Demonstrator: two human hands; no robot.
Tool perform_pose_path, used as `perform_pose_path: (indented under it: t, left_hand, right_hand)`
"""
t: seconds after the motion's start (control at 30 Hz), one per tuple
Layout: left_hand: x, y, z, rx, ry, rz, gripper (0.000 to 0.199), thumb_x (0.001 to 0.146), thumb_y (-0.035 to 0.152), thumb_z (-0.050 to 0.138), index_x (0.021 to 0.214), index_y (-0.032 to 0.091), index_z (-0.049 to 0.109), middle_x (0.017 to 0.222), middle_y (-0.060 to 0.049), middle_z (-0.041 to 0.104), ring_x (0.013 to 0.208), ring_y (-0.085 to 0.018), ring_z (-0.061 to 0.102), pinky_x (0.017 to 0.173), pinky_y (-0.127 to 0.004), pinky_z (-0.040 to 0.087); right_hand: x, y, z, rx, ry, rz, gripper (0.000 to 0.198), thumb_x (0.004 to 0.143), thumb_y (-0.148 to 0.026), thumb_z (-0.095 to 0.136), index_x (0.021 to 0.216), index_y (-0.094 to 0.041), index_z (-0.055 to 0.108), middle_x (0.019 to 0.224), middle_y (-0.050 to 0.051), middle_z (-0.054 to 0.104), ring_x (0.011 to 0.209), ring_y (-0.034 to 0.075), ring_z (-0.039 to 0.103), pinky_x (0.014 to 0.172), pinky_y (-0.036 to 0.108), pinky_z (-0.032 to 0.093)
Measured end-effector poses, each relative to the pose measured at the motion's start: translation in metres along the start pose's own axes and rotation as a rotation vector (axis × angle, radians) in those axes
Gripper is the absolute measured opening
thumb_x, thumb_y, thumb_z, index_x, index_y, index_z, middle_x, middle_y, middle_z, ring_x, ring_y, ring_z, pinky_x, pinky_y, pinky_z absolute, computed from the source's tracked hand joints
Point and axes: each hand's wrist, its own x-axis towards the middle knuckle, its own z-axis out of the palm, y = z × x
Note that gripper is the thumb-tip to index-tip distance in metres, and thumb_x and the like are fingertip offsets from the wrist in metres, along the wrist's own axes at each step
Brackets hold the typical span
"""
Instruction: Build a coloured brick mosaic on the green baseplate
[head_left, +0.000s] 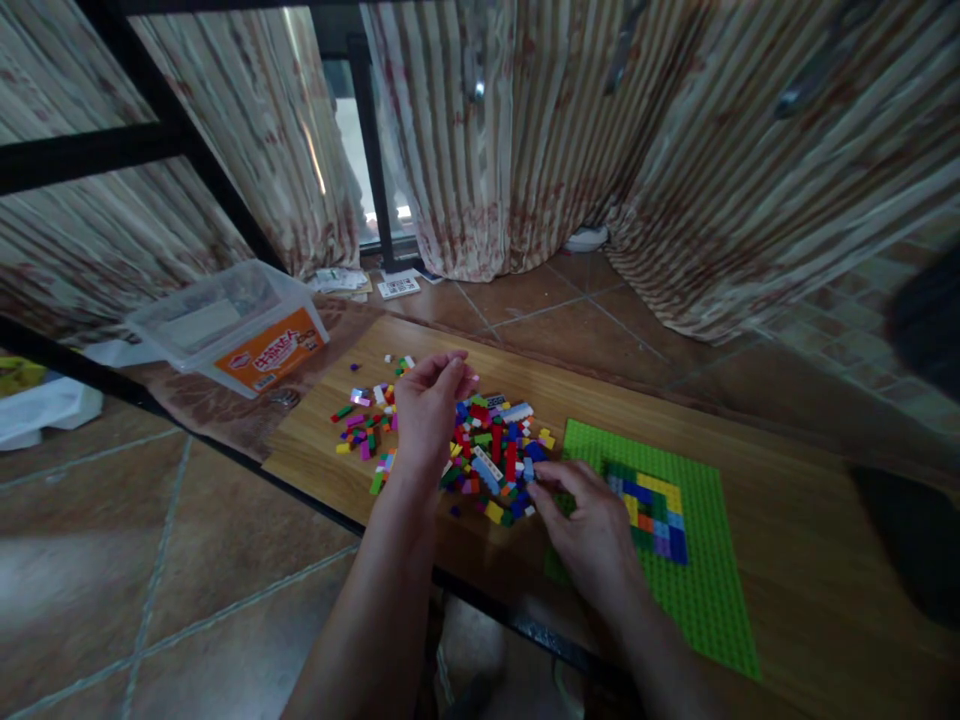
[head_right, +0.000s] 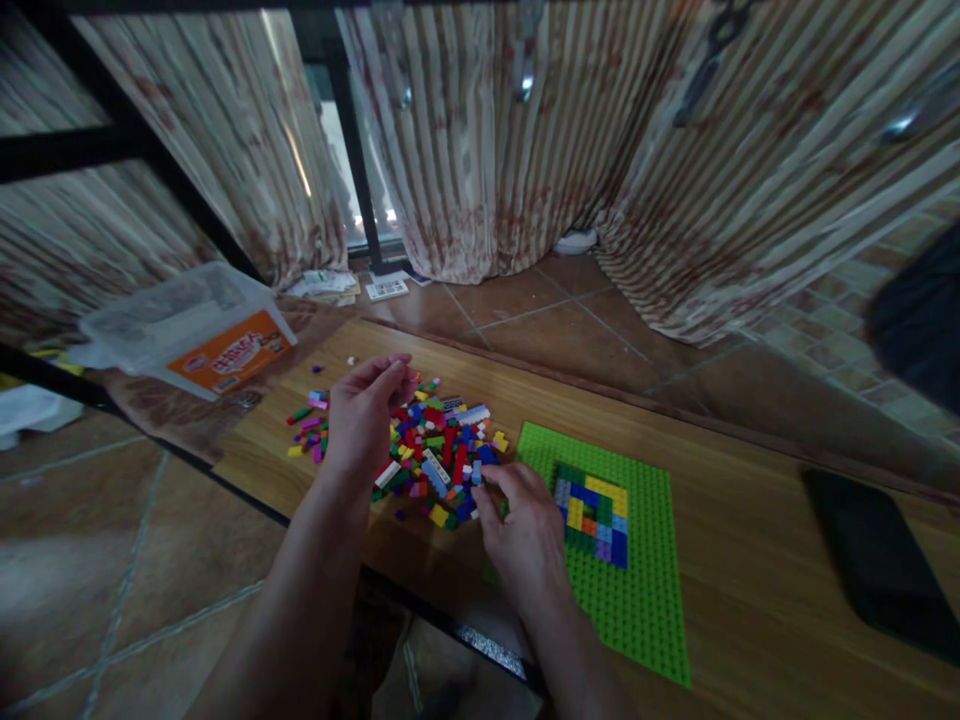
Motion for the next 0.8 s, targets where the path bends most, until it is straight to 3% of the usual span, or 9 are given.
perform_pose_path:
  t: [0.23, 0.37, 0.57, 0.7, 0.8]
  left_hand:
    - [0.003, -0.003, -0.008, 0.09, -0.06, -0.045, 0.02, 0.07, 0.032, 0.073, 0.081, 0.016, 0.069, 0.068, 0.002, 0.065, 0.061, -0.009, 0.059, 0.067, -0.023, 0.051]
    - [0.008, -0.016, -0.016, 0.453, -0.152, 0.045, 0.013, 0.071, 0.024, 0.069, 0.082, 0.016, 0.071, 0.078, -0.002, 0.07, 0.07, -0.014, 0.063, 0.069, -0.026, 0.05]
    - [0.004, -0.015, -0.02, 1.145, -0.3, 0.201, 0.036, 0.071, 0.014, 0.065, 0.105, 0.021, 0.073, 0.101, -0.008, 0.074, 0.087, -0.024, 0.066, 0.085, -0.037, 0.051]
    - [0.002, -0.016, -0.018, 1.324, -0.381, 0.347, 0.033, 0.075, 0.017, 0.062, 0.106, 0.019, 0.073, 0.107, -0.011, 0.073, 0.103, -0.03, 0.063, 0.096, -0.042, 0.047]
    - [0.004, -0.02, -0.016, 1.359, -0.376, 0.393, 0.029, 0.078, 0.017, 0.058, 0.102, 0.02, 0.074, 0.101, -0.011, 0.074, 0.103, -0.029, 0.063, 0.097, -0.04, 0.046]
  right_hand:
    - [0.001, 0.001, 0.008, -0.072, -0.021, -0.001, 0.022, 0.087, -0.031, 0.059, 0.105, -0.022, 0.068, 0.092, 0.006, 0.068, 0.085, 0.022, 0.063, 0.081, 0.039, 0.05]
    - [0.002, 0.0, 0.011, -0.088, -0.05, -0.01, 0.021, 0.089, -0.029, 0.057, 0.105, -0.022, 0.068, 0.093, 0.006, 0.068, 0.087, 0.023, 0.063, 0.083, 0.04, 0.05]
    - [0.001, 0.001, 0.009, -0.057, -0.025, -0.026, 0.02, 0.09, -0.026, 0.054, 0.104, -0.023, 0.068, 0.093, 0.006, 0.069, 0.087, 0.022, 0.063, 0.083, 0.038, 0.05]
    - [0.0, 0.003, 0.006, -0.054, -0.023, -0.052, 0.019, 0.09, -0.025, 0.053, 0.103, -0.024, 0.068, 0.093, 0.005, 0.07, 0.087, 0.022, 0.064, 0.082, 0.038, 0.049]
    - [0.0, 0.004, 0.005, -0.046, -0.033, -0.058, 0.018, 0.091, -0.024, 0.053, 0.1, -0.023, 0.068, 0.094, 0.006, 0.07, 0.087, 0.022, 0.065, 0.082, 0.037, 0.049]
